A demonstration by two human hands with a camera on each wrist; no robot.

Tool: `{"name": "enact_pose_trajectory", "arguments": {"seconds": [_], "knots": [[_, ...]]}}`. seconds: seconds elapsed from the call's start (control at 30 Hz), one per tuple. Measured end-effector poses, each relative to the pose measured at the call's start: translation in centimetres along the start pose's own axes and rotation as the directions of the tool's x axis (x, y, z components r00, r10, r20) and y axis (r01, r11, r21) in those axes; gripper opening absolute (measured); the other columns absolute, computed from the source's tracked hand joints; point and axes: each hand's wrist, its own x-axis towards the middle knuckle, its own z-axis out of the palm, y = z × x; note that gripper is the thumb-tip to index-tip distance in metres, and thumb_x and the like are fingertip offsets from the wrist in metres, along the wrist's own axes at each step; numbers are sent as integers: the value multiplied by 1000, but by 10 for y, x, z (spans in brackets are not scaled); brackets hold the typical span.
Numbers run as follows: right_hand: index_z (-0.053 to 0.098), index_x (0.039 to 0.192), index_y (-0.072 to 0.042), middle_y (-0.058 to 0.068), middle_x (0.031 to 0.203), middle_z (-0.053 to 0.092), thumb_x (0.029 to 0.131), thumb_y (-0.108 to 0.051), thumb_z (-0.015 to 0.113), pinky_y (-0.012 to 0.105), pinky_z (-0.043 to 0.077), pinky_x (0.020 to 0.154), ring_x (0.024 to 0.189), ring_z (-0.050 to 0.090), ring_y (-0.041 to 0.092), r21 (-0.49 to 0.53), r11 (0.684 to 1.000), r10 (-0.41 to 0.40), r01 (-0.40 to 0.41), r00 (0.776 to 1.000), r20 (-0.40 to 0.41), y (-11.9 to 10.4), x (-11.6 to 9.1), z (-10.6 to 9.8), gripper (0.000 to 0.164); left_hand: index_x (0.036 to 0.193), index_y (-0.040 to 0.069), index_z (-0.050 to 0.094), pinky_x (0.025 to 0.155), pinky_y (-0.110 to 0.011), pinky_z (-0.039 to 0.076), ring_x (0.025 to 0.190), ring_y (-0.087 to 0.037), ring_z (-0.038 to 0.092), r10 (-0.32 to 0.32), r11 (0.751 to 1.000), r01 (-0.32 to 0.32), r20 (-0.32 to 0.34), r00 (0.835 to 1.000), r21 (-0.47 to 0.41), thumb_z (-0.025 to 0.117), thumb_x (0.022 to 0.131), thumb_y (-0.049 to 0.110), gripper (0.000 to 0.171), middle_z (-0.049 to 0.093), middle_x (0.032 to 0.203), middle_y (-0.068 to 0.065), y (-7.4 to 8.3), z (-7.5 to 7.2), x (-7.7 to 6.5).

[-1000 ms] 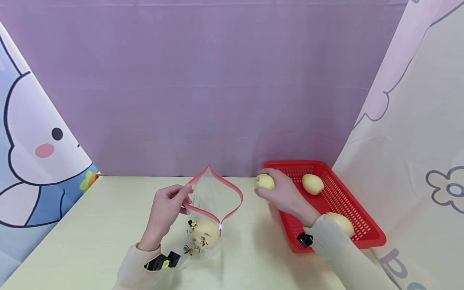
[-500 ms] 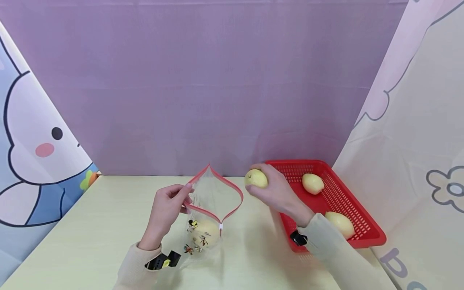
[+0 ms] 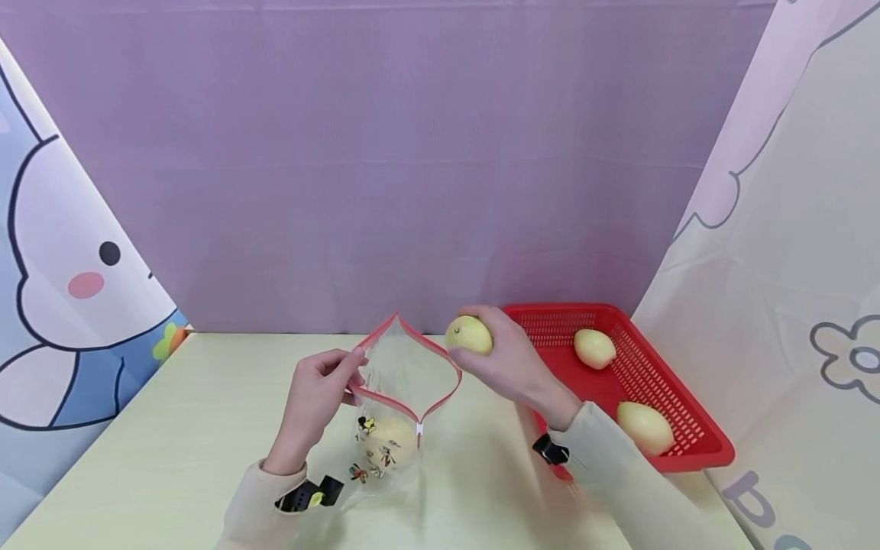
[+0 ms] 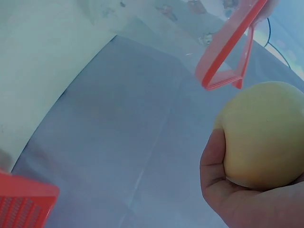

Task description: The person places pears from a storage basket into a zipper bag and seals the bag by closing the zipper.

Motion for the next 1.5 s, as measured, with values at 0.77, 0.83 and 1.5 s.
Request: {"name": "enact_pose_trajectory", "arguments": {"seconds": [0.77, 0.83, 1.5], "knots": [[59, 135, -13, 7, 122, 61, 88, -24, 75, 38, 56, 66, 89, 59, 24, 99, 991, -87, 86, 996, 4, -22, 10, 27, 51, 89, 2, 76, 49, -31, 58, 47, -20, 60, -14, 1000, 14, -5, 1000, -2, 68, 100, 28, 29, 65, 67, -12, 2, 0, -2], [58, 137, -15, 5, 124, 60, 87, -25, 75, 38, 57, 67, 91, 60, 23, 107, 991, -82, 80, 996, 17, -25, 11, 29, 53, 89, 2, 77, 49, -31, 58, 46, -20, 60, -10, 1000, 10, -4, 1000, -4, 68, 100, 28, 29, 65, 68, -12, 2, -1, -1], [56, 141, -18, 1, 126, 55, 85, -29, 79, 37, 58, 68, 94, 60, 23, 98, 994, -63, 54, 994, 92, -35, 14, 46, 61, 88, 2, 76, 49, -30, 58, 47, -18, 60, -18, 999, 18, -10, 1000, 27, 67, 101, 26, 29, 64, 67, -10, 1, -1, 0]]}}
